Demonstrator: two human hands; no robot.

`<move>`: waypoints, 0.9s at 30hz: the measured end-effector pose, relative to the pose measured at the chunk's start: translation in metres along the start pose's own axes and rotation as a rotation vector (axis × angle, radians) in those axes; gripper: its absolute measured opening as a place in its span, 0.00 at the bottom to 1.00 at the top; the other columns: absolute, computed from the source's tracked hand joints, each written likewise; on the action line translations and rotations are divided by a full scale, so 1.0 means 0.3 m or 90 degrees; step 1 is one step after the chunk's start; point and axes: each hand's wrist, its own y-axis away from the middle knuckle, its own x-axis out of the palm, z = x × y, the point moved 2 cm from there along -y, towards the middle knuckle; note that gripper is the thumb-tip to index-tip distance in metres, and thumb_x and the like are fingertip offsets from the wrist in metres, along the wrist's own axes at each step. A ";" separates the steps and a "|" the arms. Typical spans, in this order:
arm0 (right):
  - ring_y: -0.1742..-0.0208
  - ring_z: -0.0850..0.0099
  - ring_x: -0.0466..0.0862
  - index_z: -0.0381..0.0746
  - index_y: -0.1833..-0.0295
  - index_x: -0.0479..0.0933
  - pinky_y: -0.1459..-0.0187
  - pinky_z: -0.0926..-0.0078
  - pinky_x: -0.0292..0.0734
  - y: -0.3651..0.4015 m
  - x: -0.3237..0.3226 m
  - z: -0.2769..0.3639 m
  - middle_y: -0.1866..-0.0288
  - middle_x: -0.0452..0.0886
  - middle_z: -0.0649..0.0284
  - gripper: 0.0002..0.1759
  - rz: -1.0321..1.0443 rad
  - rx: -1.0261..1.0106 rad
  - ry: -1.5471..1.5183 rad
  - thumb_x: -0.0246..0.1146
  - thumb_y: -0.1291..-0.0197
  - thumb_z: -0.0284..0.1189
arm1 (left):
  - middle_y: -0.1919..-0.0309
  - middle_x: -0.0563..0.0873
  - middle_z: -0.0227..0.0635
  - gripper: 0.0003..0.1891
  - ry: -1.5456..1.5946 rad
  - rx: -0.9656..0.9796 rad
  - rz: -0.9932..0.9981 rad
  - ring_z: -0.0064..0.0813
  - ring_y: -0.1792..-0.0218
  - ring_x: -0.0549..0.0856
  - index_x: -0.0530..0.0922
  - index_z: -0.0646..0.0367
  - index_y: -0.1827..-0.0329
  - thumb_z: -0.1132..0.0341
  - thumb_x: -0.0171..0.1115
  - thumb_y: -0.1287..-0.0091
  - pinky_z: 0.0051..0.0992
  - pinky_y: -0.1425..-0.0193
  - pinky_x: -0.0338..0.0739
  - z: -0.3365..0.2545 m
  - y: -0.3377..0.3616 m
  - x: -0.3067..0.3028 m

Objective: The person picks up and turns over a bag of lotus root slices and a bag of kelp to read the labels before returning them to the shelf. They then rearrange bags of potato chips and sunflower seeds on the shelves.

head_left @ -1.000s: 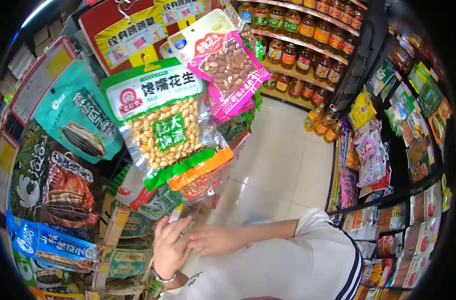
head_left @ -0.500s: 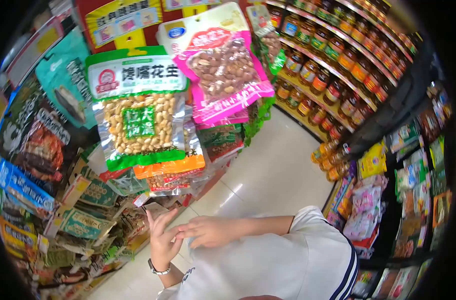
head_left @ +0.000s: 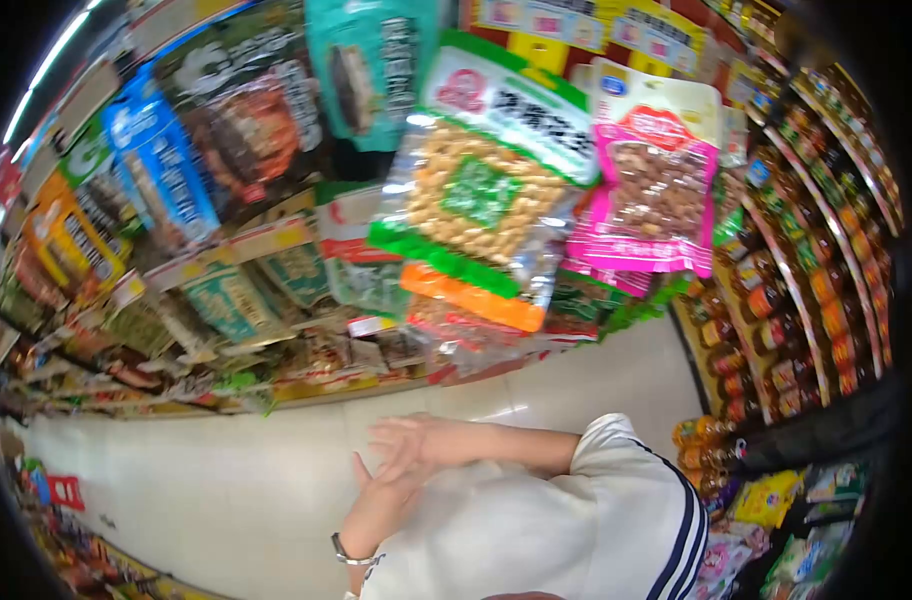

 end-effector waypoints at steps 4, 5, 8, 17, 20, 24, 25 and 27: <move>0.27 0.62 0.54 0.45 0.31 0.59 0.38 0.56 0.61 -0.118 0.020 0.003 0.26 0.50 0.59 0.32 -0.006 -0.036 -0.100 0.56 0.43 0.34 | 0.27 0.52 0.38 0.29 0.047 -0.042 -0.018 0.42 0.28 0.54 0.67 0.39 0.34 0.64 0.60 0.41 0.63 0.34 0.32 0.068 0.085 -0.044; 0.27 0.64 0.55 0.44 0.33 0.62 0.38 0.56 0.61 -0.151 0.027 0.002 0.27 0.53 0.60 0.31 0.020 -0.038 -0.065 0.56 0.44 0.33 | 0.27 0.52 0.38 0.29 0.047 -0.056 -0.027 0.42 0.28 0.54 0.67 0.39 0.34 0.64 0.60 0.41 0.63 0.34 0.32 0.094 0.105 -0.063; 0.29 0.64 0.59 0.42 0.38 0.68 0.37 0.57 0.61 -0.264 -0.054 0.018 0.31 0.62 0.60 0.26 0.113 -0.013 0.056 0.56 0.46 0.31 | 0.27 0.49 0.39 0.31 -0.005 -0.110 -0.020 0.42 0.28 0.54 0.62 0.40 0.31 0.62 0.59 0.40 0.65 0.35 0.36 0.176 0.158 -0.115; 0.37 0.64 0.71 0.41 0.49 0.76 0.38 0.57 0.62 -0.504 -0.271 0.127 0.45 0.78 0.68 0.21 -0.284 -0.028 0.200 0.57 0.52 0.19 | 0.34 0.64 0.49 0.32 -0.079 -0.244 0.216 0.42 0.37 0.69 0.57 0.60 0.32 0.53 0.51 0.36 0.58 0.37 0.56 0.491 0.122 -0.088; 0.34 0.68 0.68 0.44 0.45 0.75 0.38 0.60 0.63 -0.585 -0.152 0.144 0.42 0.76 0.67 0.22 -0.381 -0.071 0.203 0.57 0.49 0.22 | 0.36 0.67 0.49 0.32 -0.166 -0.106 0.103 0.43 0.40 0.72 0.58 0.59 0.33 0.53 0.53 0.37 0.54 0.37 0.60 0.539 0.140 -0.206; 0.31 0.65 0.63 0.44 0.43 0.70 0.37 0.57 0.63 -0.729 0.036 0.190 0.36 0.70 0.63 0.25 -0.526 -0.180 0.232 0.59 0.49 0.22 | 0.38 0.68 0.49 0.32 -0.153 -0.185 -0.089 0.44 0.41 0.72 0.60 0.58 0.34 0.57 0.58 0.40 0.54 0.37 0.60 0.660 0.258 -0.445; 0.30 0.65 0.61 0.43 0.42 0.69 0.37 0.55 0.63 -0.765 0.086 0.193 0.34 0.68 0.62 0.26 -0.570 -0.231 0.266 0.59 0.50 0.21 | 0.38 0.68 0.49 0.32 -0.203 -0.225 -0.175 0.44 0.41 0.72 0.61 0.57 0.34 0.58 0.59 0.40 0.53 0.37 0.61 0.698 0.304 -0.488; 0.28 0.63 0.58 0.41 0.41 0.67 0.37 0.51 0.62 -0.852 0.151 0.192 0.31 0.62 0.60 0.28 -0.575 -0.199 0.276 0.61 0.51 0.21 | 0.38 0.68 0.49 0.31 -0.209 -0.249 -0.206 0.45 0.41 0.72 0.61 0.56 0.34 0.60 0.59 0.40 0.53 0.37 0.61 0.765 0.405 -0.555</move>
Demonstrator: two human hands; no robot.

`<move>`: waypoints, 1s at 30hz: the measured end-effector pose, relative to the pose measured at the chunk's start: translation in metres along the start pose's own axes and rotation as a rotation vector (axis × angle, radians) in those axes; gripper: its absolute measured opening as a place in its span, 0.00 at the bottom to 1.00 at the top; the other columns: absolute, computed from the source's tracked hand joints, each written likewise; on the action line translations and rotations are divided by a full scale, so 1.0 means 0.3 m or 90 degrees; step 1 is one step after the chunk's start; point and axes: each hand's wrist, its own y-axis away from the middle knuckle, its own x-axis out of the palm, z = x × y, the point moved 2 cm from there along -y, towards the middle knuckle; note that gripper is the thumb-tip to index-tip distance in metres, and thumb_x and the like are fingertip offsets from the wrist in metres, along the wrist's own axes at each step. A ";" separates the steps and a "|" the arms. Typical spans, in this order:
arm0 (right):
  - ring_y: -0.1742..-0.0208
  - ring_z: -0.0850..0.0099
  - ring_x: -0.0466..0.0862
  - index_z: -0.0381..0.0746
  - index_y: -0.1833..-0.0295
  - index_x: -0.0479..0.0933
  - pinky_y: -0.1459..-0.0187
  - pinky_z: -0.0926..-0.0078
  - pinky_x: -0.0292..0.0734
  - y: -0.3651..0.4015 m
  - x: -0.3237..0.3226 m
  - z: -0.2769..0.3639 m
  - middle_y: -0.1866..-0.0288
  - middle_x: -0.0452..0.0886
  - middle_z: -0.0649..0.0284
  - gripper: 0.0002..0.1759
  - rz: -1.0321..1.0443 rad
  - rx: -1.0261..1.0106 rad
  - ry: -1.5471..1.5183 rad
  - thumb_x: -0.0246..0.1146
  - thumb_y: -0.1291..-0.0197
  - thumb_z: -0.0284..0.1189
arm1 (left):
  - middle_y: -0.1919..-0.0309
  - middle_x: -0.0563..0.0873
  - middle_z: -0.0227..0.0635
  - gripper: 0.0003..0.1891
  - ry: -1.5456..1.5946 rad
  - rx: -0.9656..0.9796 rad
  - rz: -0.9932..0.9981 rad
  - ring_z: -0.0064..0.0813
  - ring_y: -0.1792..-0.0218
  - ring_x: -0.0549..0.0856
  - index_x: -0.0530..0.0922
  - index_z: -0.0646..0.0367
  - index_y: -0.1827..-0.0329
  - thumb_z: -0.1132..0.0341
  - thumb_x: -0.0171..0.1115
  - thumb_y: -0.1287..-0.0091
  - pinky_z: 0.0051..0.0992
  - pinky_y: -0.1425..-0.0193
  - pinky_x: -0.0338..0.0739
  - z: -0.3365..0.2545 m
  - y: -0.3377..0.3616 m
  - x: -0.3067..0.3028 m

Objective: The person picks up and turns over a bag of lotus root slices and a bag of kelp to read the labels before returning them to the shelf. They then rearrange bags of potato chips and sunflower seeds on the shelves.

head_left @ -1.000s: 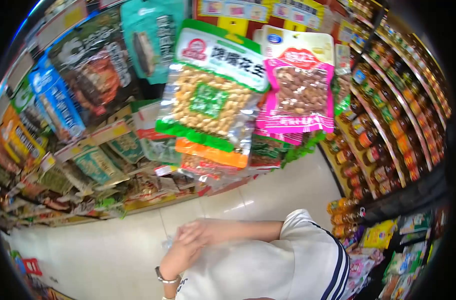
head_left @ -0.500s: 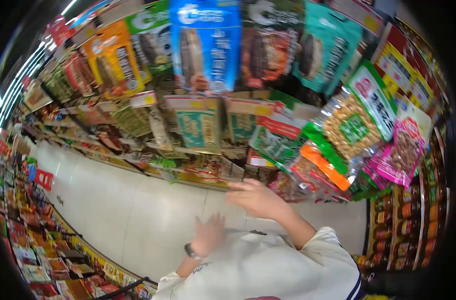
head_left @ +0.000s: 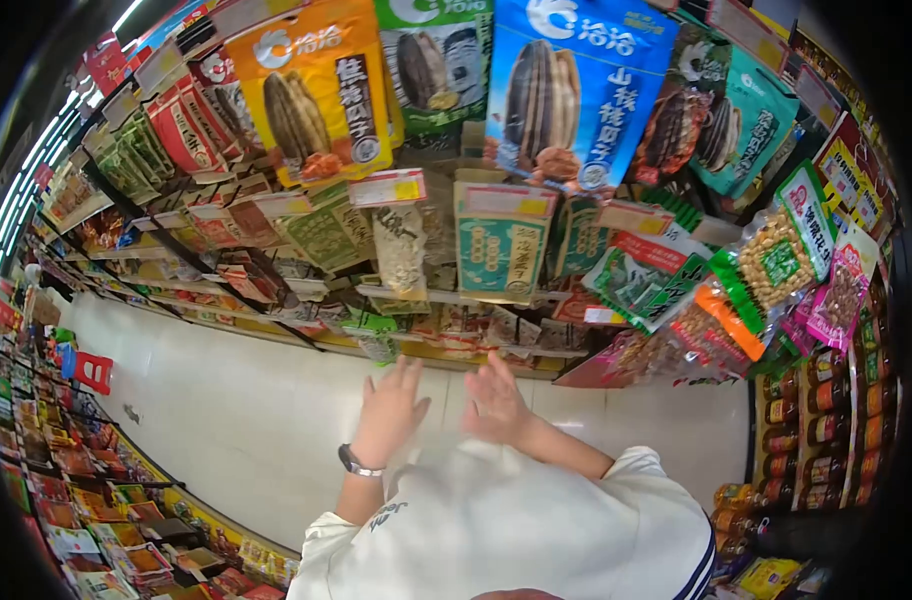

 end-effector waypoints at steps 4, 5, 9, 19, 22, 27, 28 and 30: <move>0.32 0.54 0.61 0.37 0.33 0.52 0.37 0.56 0.62 -0.079 0.164 -0.111 0.30 0.57 0.49 0.41 0.005 0.437 -0.146 0.65 0.51 0.24 | 0.38 0.68 0.49 0.30 0.044 -0.053 -0.048 0.45 0.40 0.71 0.62 0.56 0.35 0.60 0.59 0.40 0.53 0.37 0.61 0.187 0.120 -0.075; 0.32 0.53 0.61 0.36 0.32 0.48 0.37 0.57 0.62 -0.085 0.213 -0.156 0.32 0.57 0.46 0.44 -0.015 0.469 -0.152 0.66 0.51 0.26 | 0.38 0.68 0.49 0.30 0.038 -0.057 -0.046 0.45 0.40 0.71 0.62 0.56 0.35 0.60 0.59 0.40 0.53 0.37 0.61 0.220 0.152 -0.079; 0.35 0.54 0.63 0.34 0.32 0.39 0.38 0.58 0.62 -0.142 0.385 -0.316 0.36 0.59 0.43 0.51 -0.068 0.594 -0.156 0.69 0.51 0.30 | 0.39 0.69 0.54 0.29 0.064 -0.143 -0.020 0.49 0.41 0.71 0.65 0.60 0.37 0.62 0.61 0.41 0.45 0.38 0.66 0.340 0.311 -0.039; 0.41 0.53 0.71 0.27 0.38 0.61 0.42 0.62 0.65 -0.209 0.540 -0.435 0.44 0.72 0.45 0.39 -0.016 0.755 -0.034 0.65 0.46 0.44 | 0.46 0.74 0.58 0.27 0.169 -0.333 -0.073 0.52 0.44 0.74 0.68 0.64 0.41 0.57 0.59 0.39 0.40 0.43 0.71 0.531 0.691 0.144; 0.38 0.52 0.68 0.27 0.37 0.59 0.40 0.61 0.63 -0.215 0.540 -0.436 0.41 0.69 0.44 0.41 -0.013 0.759 0.058 0.64 0.46 0.45 | 0.46 0.74 0.56 0.27 0.195 -0.412 -0.076 0.50 0.45 0.75 0.68 0.65 0.42 0.56 0.58 0.39 0.41 0.45 0.72 0.551 0.774 0.184; 0.35 0.50 0.61 0.28 0.33 0.51 0.37 0.58 0.58 -0.236 0.569 -0.330 0.35 0.58 0.44 0.42 -0.120 0.629 0.182 0.65 0.46 0.34 | 0.46 0.75 0.52 0.27 0.226 -0.458 -0.061 0.48 0.45 0.75 0.68 0.64 0.41 0.56 0.58 0.39 0.39 0.44 0.72 0.579 0.834 0.238; 0.34 0.48 0.58 0.27 0.33 0.51 0.36 0.57 0.56 -0.240 0.578 -0.286 0.33 0.53 0.43 0.41 -0.147 0.509 0.316 0.65 0.46 0.31 | 0.46 0.75 0.52 0.27 0.229 -0.461 -0.037 0.47 0.45 0.75 0.68 0.63 0.41 0.55 0.58 0.39 0.39 0.44 0.71 0.585 0.829 0.236; 0.33 0.45 0.53 0.26 0.35 0.52 0.34 0.54 0.53 -0.212 0.623 -0.224 0.33 0.47 0.41 0.38 -0.112 0.404 0.349 0.63 0.48 0.26 | 0.46 0.75 0.53 0.28 0.258 -0.471 -0.024 0.47 0.44 0.74 0.67 0.65 0.40 0.54 0.57 0.38 0.37 0.42 0.70 0.610 0.808 0.249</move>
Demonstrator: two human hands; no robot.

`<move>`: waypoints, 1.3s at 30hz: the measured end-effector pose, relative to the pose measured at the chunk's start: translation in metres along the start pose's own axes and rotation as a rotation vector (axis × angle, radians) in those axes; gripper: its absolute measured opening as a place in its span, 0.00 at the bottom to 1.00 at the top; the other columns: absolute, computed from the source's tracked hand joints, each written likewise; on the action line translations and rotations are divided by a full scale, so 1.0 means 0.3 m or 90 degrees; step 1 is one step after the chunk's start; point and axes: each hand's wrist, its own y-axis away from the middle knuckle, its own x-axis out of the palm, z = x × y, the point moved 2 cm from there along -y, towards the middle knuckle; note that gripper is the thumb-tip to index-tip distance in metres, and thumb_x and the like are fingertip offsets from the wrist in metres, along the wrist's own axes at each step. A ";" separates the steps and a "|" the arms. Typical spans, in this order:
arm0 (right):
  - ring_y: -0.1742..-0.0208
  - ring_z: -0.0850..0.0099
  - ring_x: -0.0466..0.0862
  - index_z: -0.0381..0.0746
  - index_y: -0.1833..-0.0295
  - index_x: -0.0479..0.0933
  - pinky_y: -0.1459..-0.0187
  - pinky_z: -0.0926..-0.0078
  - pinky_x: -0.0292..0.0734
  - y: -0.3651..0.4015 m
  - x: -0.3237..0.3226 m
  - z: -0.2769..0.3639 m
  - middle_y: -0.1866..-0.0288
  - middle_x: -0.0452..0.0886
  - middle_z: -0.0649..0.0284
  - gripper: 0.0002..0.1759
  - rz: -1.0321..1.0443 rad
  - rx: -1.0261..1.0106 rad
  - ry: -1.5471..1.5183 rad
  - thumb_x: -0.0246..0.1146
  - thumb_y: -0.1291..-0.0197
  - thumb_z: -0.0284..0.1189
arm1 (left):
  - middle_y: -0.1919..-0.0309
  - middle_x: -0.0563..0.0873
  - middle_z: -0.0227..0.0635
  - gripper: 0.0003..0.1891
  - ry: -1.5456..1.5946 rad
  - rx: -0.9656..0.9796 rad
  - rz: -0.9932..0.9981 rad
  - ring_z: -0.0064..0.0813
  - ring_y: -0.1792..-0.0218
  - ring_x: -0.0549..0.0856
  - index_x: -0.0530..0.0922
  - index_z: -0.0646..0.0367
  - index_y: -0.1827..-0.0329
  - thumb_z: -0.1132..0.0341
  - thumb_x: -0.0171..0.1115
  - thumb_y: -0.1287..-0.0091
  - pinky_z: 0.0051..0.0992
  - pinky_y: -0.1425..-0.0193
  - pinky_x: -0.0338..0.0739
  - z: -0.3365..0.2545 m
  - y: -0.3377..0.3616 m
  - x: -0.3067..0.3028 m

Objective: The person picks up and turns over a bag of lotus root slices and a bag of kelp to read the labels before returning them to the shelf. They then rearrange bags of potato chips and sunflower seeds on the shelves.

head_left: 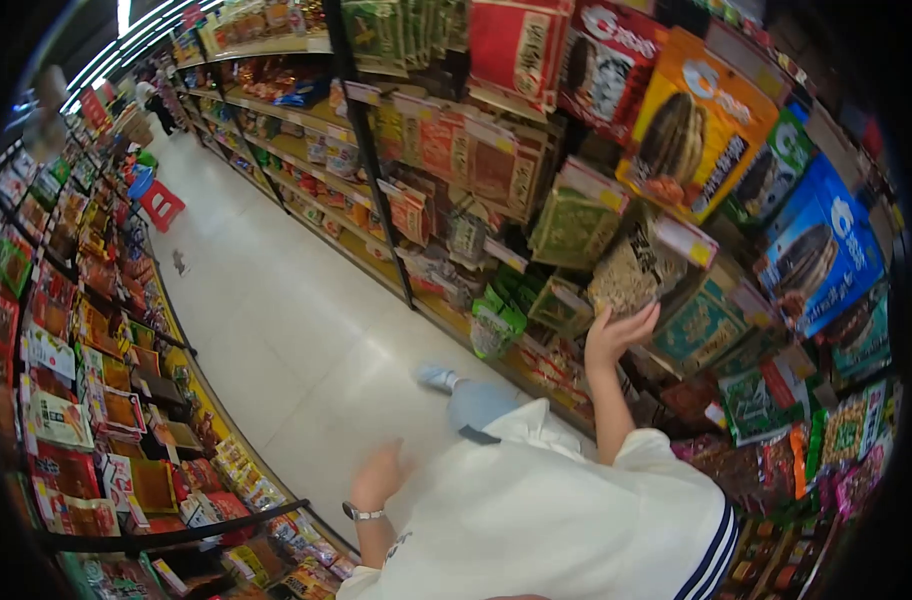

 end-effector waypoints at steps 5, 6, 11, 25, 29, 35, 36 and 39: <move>0.35 0.44 0.54 0.26 0.37 0.54 0.35 0.47 0.52 0.055 0.058 0.104 0.34 0.48 0.41 0.35 -0.028 -0.145 0.035 0.60 0.50 0.21 | 0.46 0.75 0.53 0.28 0.047 0.026 0.022 0.46 0.43 0.74 0.67 0.65 0.39 0.54 0.56 0.37 0.36 0.40 0.68 -0.004 -0.076 -0.065; 0.36 0.44 0.55 0.27 0.38 0.56 0.35 0.45 0.52 0.042 0.069 0.143 0.35 0.49 0.41 0.34 -0.066 -0.215 0.013 0.60 0.51 0.20 | 0.45 0.75 0.53 0.28 0.038 0.031 0.019 0.47 0.43 0.74 0.66 0.65 0.39 0.54 0.55 0.36 0.36 0.40 0.68 0.006 -0.093 -0.086; 0.47 0.52 0.66 0.37 0.53 0.65 0.45 0.54 0.62 0.239 0.111 0.438 0.49 0.67 0.51 0.23 0.206 -0.349 -0.511 0.60 0.59 0.16 | 0.46 0.75 0.53 0.28 -0.007 0.006 0.009 0.47 0.44 0.75 0.66 0.64 0.38 0.55 0.55 0.36 0.36 0.42 0.70 0.055 -0.179 -0.220; 0.58 0.60 0.79 0.40 0.45 0.72 0.57 0.65 0.73 0.333 0.627 1.355 0.63 0.80 0.59 0.26 0.934 -0.697 -0.799 0.55 0.54 0.18 | 0.45 0.75 0.49 0.28 0.128 -0.089 0.028 0.41 0.46 0.76 0.62 0.62 0.36 0.62 0.58 0.37 0.32 0.43 0.71 0.230 -0.647 -0.883; 0.57 0.56 0.79 0.38 0.38 0.67 0.49 0.62 0.72 0.214 0.706 1.530 0.59 0.79 0.53 0.32 0.782 -0.426 -0.986 0.55 0.55 0.17 | 0.41 0.72 0.46 0.28 0.280 0.096 -0.264 0.37 0.40 0.73 0.61 0.63 0.37 0.66 0.59 0.39 0.30 0.39 0.68 0.251 -0.828 -1.018; 0.56 0.56 0.79 0.37 0.38 0.67 0.51 0.66 0.73 0.088 0.787 1.733 0.56 0.79 0.52 0.30 0.977 -0.464 -0.892 0.58 0.51 0.19 | 0.44 0.75 0.44 0.26 0.480 0.103 -0.269 0.34 0.44 0.75 0.65 0.63 0.39 0.66 0.59 0.39 0.30 0.41 0.70 0.345 -0.968 -1.219; 0.56 0.57 0.79 0.36 0.39 0.69 0.53 0.68 0.73 0.091 0.808 1.759 0.56 0.79 0.50 0.28 1.022 -0.472 -0.820 0.58 0.51 0.19 | 0.46 0.76 0.44 0.24 0.399 0.070 -0.170 0.34 0.46 0.77 0.67 0.63 0.40 0.65 0.60 0.39 0.29 0.42 0.70 0.399 -0.980 -1.227; 0.58 0.59 0.81 0.37 0.44 0.72 0.56 0.71 0.75 0.150 0.895 1.848 0.58 0.81 0.52 0.22 1.034 -0.539 -0.831 0.58 0.48 0.21 | 0.50 0.79 0.43 0.21 0.259 0.104 -0.164 0.36 0.49 0.78 0.72 0.62 0.45 0.64 0.61 0.40 0.30 0.45 0.72 0.551 -1.037 -1.285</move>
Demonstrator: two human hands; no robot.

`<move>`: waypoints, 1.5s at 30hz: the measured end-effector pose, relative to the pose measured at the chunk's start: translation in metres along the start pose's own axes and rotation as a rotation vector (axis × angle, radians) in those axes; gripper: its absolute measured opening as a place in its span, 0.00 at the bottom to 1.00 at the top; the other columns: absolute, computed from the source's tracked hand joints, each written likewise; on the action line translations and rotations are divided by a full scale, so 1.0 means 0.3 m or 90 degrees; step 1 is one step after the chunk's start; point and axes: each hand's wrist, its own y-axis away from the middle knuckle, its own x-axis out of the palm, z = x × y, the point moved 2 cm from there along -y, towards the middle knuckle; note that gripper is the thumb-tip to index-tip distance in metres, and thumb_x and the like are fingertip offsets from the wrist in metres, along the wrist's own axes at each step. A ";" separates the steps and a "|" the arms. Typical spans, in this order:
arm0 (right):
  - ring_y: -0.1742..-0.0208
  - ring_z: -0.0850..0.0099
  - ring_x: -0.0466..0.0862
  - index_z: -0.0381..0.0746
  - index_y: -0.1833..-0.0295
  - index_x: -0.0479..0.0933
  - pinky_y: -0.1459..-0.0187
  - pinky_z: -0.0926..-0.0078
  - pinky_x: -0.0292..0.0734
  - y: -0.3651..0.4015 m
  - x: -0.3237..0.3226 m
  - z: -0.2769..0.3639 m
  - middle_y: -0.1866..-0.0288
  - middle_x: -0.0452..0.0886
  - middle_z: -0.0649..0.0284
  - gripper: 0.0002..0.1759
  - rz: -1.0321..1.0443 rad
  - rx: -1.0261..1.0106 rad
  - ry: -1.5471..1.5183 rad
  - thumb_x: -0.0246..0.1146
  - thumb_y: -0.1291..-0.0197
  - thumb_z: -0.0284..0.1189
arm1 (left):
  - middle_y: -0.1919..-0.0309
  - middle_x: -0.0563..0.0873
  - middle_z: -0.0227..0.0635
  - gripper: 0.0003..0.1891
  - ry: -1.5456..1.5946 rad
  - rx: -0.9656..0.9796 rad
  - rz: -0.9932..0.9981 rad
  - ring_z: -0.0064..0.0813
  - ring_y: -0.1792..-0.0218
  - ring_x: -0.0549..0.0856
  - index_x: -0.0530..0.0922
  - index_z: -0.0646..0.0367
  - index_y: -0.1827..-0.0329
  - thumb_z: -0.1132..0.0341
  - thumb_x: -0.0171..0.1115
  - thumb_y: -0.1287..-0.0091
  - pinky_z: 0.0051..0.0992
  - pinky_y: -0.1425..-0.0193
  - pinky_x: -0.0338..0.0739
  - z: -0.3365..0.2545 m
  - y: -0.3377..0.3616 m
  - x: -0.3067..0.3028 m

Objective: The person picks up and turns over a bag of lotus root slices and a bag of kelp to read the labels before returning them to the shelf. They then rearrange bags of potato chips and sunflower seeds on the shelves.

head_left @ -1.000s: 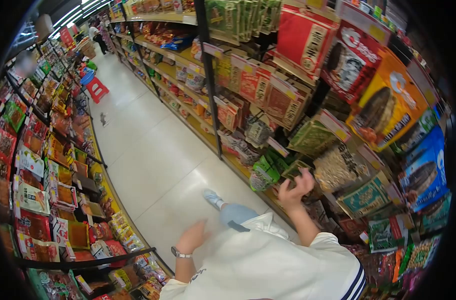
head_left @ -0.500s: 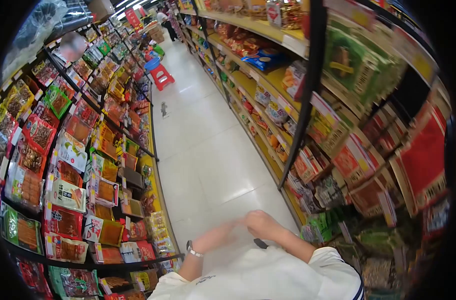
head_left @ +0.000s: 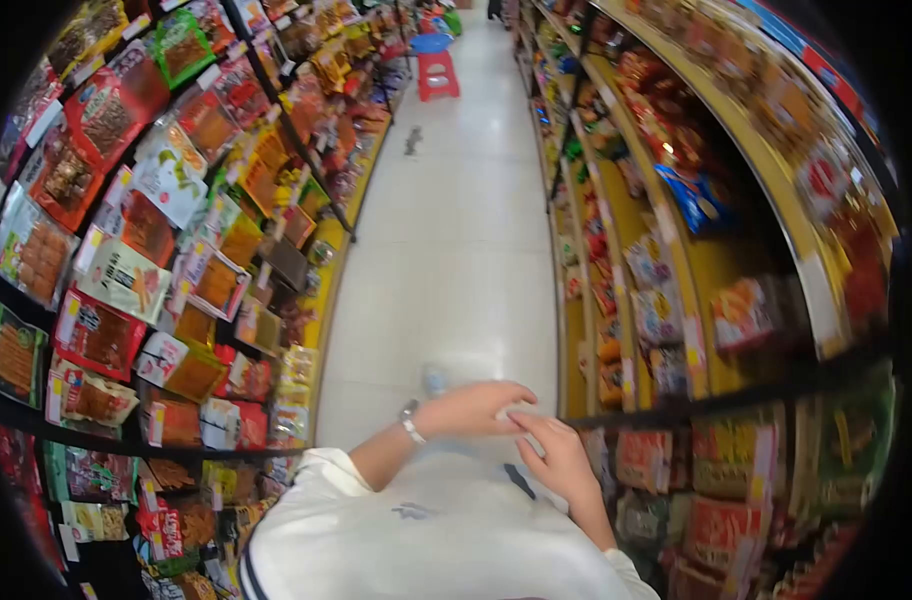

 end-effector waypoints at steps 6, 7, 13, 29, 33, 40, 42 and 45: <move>0.62 0.65 0.84 0.35 0.53 0.73 0.62 0.74 0.76 -0.298 0.145 -0.106 0.62 0.83 0.57 0.13 0.080 0.155 -0.167 0.59 0.45 0.24 | 0.56 0.82 0.39 0.19 0.015 0.246 -0.041 0.36 0.55 0.80 0.76 0.58 0.49 0.65 0.62 0.44 0.30 0.50 0.73 0.152 -0.132 -0.318; 0.63 0.63 0.84 0.35 0.52 0.72 0.63 0.72 0.77 -0.395 0.149 -0.095 0.63 0.82 0.56 0.14 0.054 0.143 -0.261 0.60 0.45 0.26 | 0.60 0.83 0.37 0.18 0.023 0.358 -0.091 0.35 0.58 0.80 0.77 0.57 0.49 0.65 0.62 0.44 0.30 0.52 0.74 0.183 -0.158 -0.401; 0.69 0.64 0.82 0.36 0.58 0.76 0.69 0.74 0.74 -0.871 0.086 -0.199 0.68 0.82 0.57 0.08 0.112 0.024 -0.115 0.56 0.42 0.26 | 0.75 0.81 0.32 0.16 -0.090 0.216 -0.103 0.35 0.68 0.79 0.77 0.56 0.50 0.66 0.59 0.42 0.32 0.58 0.73 0.293 -0.200 -0.710; 0.61 0.77 0.81 0.35 0.55 0.72 0.56 0.77 0.74 -1.579 0.316 -0.233 0.68 0.83 0.66 0.08 0.663 -0.141 -0.588 0.55 0.37 0.28 | 0.74 0.81 0.29 0.23 -0.178 -0.130 -0.417 0.31 0.72 0.79 0.76 0.50 0.43 0.60 0.64 0.44 0.28 0.64 0.73 0.478 -0.047 -1.118; 0.64 0.78 0.80 0.35 0.54 0.71 0.58 0.77 0.73 -1.767 0.308 -0.372 0.69 0.82 0.67 0.09 0.683 -0.149 -0.576 0.53 0.36 0.29 | 0.74 0.80 0.30 0.23 -0.222 -0.166 -0.437 0.31 0.72 0.79 0.75 0.50 0.43 0.60 0.64 0.43 0.29 0.64 0.73 0.604 -0.185 -1.228; 0.71 0.68 0.80 0.36 0.64 0.77 0.66 0.75 0.74 -2.217 -0.049 -0.477 0.74 0.82 0.64 0.16 0.493 -0.267 -0.482 0.52 0.34 0.37 | 0.67 0.79 0.30 0.25 -0.229 0.036 -0.460 0.31 0.65 0.78 0.71 0.53 0.40 0.62 0.62 0.42 0.28 0.58 0.72 0.591 -0.643 -1.624; 0.71 0.66 0.80 0.36 0.66 0.78 0.67 0.75 0.74 -2.320 -0.101 -0.528 0.75 0.81 0.62 0.18 0.431 -0.356 -0.422 0.52 0.34 0.39 | 0.66 0.79 0.30 0.24 -0.249 0.080 -0.430 0.31 0.64 0.78 0.71 0.54 0.40 0.63 0.61 0.41 0.29 0.57 0.71 0.616 -0.752 -1.717; 0.74 0.70 0.81 0.34 0.67 0.77 0.68 0.75 0.76 -2.442 -0.102 -0.679 0.78 0.81 0.61 0.27 0.389 -0.302 -0.431 0.48 0.34 0.49 | 0.65 0.78 0.32 0.22 -0.219 -0.038 -0.336 0.32 0.63 0.78 0.71 0.55 0.41 0.63 0.59 0.40 0.29 0.55 0.71 0.719 -0.888 -1.787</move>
